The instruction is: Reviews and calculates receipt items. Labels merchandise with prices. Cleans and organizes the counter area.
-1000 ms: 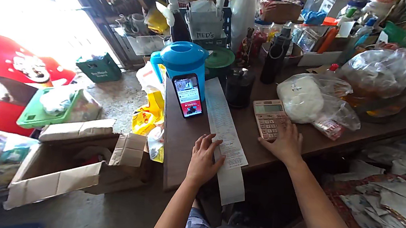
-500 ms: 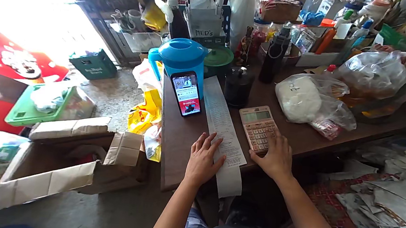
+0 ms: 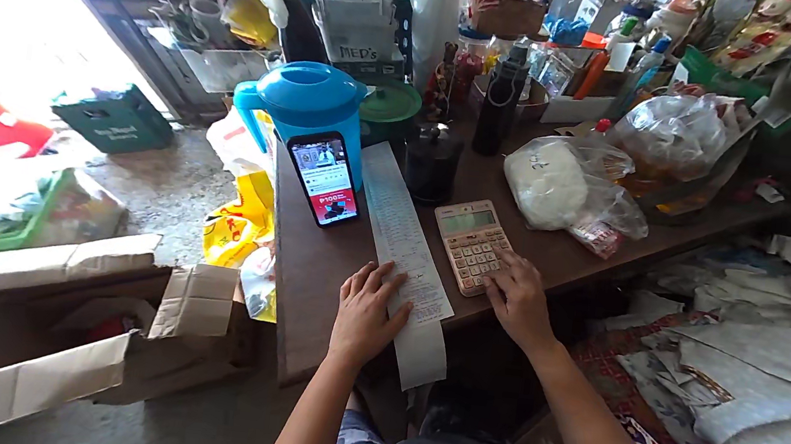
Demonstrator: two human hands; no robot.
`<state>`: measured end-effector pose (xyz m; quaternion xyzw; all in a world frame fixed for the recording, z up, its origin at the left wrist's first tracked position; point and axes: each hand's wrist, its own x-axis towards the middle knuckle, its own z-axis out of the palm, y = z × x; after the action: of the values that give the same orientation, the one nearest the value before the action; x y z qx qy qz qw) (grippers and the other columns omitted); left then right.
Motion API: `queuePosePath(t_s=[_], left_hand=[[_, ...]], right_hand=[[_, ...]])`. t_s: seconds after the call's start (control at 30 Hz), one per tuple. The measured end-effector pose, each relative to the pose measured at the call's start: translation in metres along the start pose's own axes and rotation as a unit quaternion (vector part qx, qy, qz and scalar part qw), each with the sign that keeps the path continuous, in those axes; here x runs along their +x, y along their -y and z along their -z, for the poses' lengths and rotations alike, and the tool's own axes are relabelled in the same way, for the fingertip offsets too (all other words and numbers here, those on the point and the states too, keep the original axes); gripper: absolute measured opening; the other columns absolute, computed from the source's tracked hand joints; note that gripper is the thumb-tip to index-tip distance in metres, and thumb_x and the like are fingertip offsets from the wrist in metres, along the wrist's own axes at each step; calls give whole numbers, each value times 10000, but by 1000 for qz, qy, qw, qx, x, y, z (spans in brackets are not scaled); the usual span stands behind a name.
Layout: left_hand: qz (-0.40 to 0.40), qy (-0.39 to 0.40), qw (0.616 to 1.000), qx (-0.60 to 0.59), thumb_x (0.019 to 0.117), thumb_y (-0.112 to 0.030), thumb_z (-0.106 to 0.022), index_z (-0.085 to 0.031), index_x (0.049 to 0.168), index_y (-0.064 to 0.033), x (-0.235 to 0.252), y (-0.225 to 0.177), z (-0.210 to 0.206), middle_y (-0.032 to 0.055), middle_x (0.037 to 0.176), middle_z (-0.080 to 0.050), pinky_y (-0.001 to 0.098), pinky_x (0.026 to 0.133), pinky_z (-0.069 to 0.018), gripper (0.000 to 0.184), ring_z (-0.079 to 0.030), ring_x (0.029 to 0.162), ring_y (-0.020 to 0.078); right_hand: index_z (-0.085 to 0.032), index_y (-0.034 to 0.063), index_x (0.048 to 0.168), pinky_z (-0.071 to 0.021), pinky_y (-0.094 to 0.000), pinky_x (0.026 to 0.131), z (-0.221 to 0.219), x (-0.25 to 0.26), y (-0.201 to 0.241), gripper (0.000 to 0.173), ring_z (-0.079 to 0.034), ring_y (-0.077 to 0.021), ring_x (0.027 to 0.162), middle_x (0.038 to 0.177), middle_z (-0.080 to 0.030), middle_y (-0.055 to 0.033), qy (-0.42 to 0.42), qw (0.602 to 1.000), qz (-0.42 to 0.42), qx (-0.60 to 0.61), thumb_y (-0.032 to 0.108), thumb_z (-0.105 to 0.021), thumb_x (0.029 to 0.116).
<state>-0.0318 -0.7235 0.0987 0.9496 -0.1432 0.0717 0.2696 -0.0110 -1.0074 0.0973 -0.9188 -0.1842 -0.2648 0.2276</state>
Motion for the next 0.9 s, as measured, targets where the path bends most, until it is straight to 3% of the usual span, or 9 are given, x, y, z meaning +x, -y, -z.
queuePosePath(t_s=[0.17, 0.37, 0.67, 0.77, 0.83, 0.9], left_hand=[[3, -2, 1000, -3, 974, -476, -546, -680, 1340, -213, 0, 1, 0, 84, 1491, -558, 599, 1181, -255, 469, -414, 1446, 373], [13, 7, 1000, -6, 982, -466, -549, -677, 1339, -214, 1, -1, 2, 82, 1505, -546, 583, 1185, -250, 456, -402, 1456, 361], [17, 9, 1000, -8, 986, -447, -556, -677, 1335, -212, 1, 0, 3, 72, 1502, -548, 575, 1191, -250, 438, -404, 1457, 350], [15, 0, 1000, -7, 983, -448, -556, -682, 1328, -214, 1, 1, 2, 71, 1490, -561, 581, 1185, -259, 435, -412, 1452, 352], [11, -6, 1000, -6, 979, -453, -557, -685, 1323, -219, 0, 2, 2, 66, 1483, -567, 582, 1182, -264, 436, -418, 1447, 351], [6, -12, 1000, -6, 972, -454, -559, -689, 1316, -220, 0, 3, 0, 66, 1479, -571, 591, 1176, -267, 436, -423, 1442, 355]], right_hand=[[-780, 90, 1048, -366, -631, 1149, -9, 8, 1, 304, -494, -381, 1407, 1430, -610, -147, 34, 999, 2, 2, 283, -546, 1053], [-785, 76, 969, -384, -608, 1137, -7, 0, 1, 341, -554, -373, 1351, 1339, -680, -122, 11, 1000, 26, 2, 277, -519, 1039], [-774, 50, 1000, -340, -615, 1174, -17, 34, -4, 316, -467, -393, 1425, 1433, -605, -154, 31, 999, 7, 12, 269, -550, 1039], [-728, 22, 1152, -396, -563, 1152, -11, 23, -9, 355, -451, -408, 1429, 1479, -552, -192, 13, 997, -55, 45, 287, -515, 1052], [-661, -1, 1275, -500, -485, 1067, -6, 13, -13, 364, -563, -350, 1335, 1494, -526, -207, 10, 993, -98, 68, 244, -497, 1063], [-626, -39, 1292, -533, -428, 1032, -2, 4, -17, 342, -614, -307, 1277, 1473, -540, -217, 2, 989, -113, 92, 173, -478, 1068]])
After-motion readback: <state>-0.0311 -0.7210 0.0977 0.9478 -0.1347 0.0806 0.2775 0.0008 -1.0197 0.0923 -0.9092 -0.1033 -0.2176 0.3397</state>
